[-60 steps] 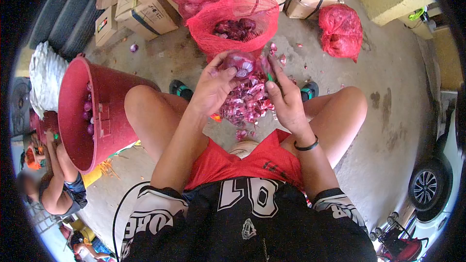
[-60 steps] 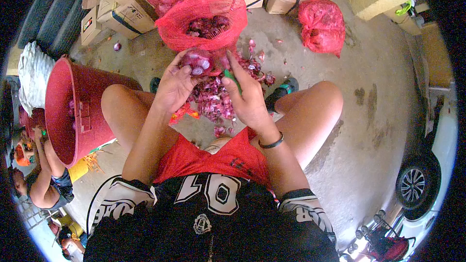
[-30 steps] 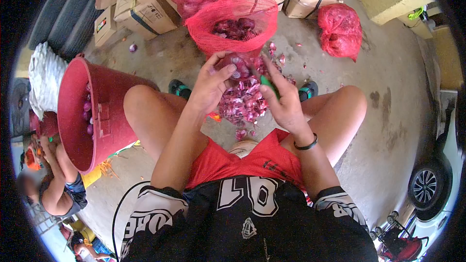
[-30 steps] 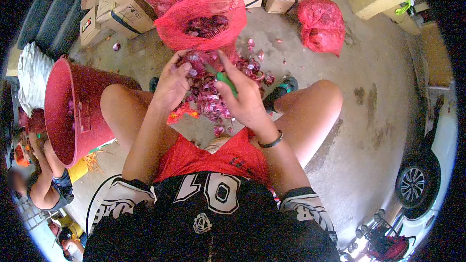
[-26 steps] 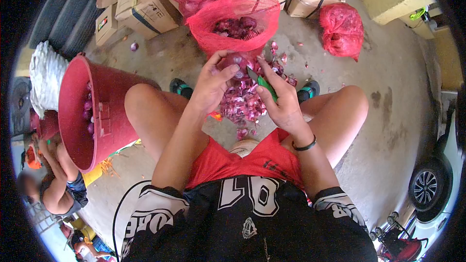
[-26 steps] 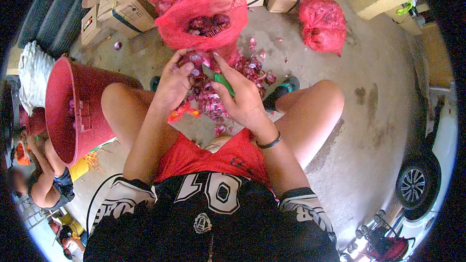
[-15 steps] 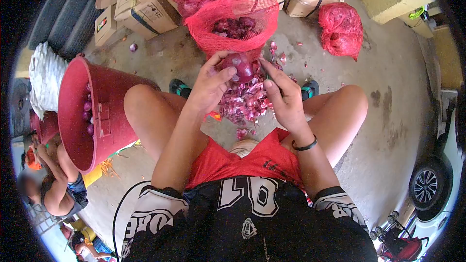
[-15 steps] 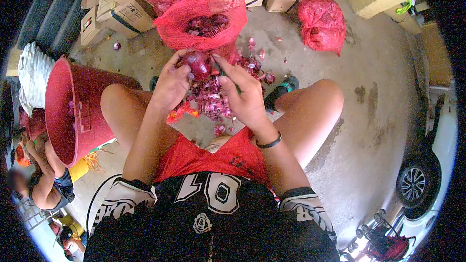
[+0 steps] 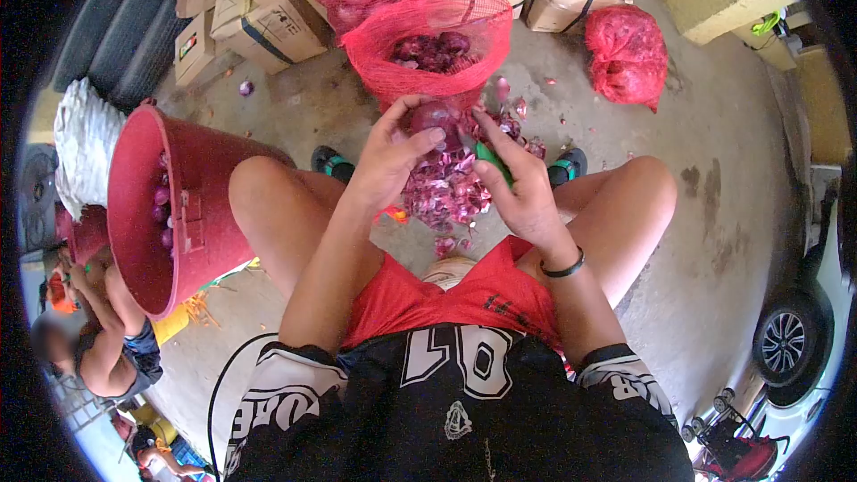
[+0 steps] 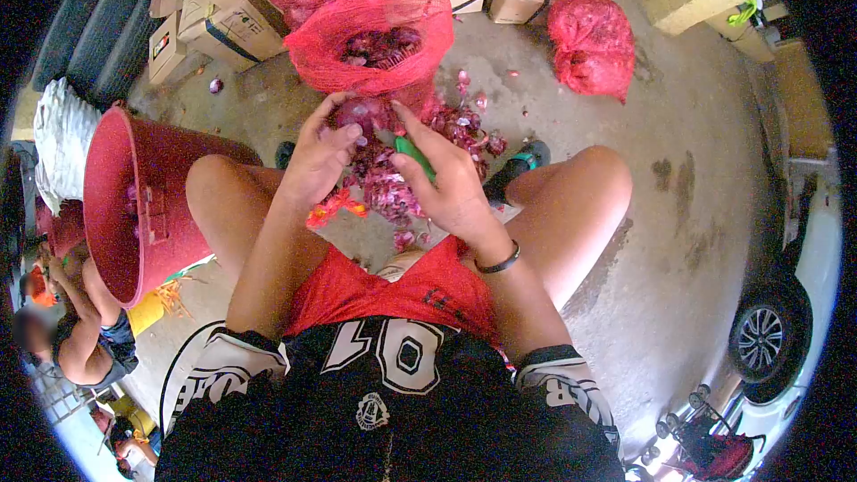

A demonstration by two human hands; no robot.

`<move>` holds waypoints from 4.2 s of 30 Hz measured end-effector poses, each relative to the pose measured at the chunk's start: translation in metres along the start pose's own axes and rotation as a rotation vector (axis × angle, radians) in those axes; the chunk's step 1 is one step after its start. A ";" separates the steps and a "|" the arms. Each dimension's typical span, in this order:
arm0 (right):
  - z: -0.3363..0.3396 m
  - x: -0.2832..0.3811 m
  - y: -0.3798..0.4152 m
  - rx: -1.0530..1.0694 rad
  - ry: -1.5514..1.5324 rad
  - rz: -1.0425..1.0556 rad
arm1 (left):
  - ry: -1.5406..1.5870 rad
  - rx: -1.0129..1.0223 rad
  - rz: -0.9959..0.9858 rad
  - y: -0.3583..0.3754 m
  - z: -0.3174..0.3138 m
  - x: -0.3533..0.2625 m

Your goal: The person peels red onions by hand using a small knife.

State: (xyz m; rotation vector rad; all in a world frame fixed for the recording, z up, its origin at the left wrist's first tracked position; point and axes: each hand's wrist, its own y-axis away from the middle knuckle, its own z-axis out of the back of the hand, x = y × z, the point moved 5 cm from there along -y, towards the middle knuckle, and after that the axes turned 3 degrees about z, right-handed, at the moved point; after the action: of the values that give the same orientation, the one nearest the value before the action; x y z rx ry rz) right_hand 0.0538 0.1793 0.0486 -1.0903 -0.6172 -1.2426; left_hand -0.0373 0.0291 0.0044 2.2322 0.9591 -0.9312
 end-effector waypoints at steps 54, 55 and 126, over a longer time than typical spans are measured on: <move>0.020 -0.039 -0.003 -0.121 -0.021 -0.144 | -0.045 -0.265 -0.457 0.037 0.117 -0.152; 0.019 -0.037 -0.003 -0.102 -0.024 -0.135 | -0.025 -0.276 -0.545 0.047 0.146 -0.179; -0.017 -0.003 -0.013 0.052 -0.130 -0.147 | -0.357 0.064 -0.107 -0.007 -0.002 -0.020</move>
State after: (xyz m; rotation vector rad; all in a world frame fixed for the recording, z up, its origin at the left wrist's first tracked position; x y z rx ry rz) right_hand 0.0375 0.1663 0.0430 -1.1036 -0.8369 -1.2813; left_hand -0.0521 0.0262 0.0195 1.9848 0.8976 -1.3701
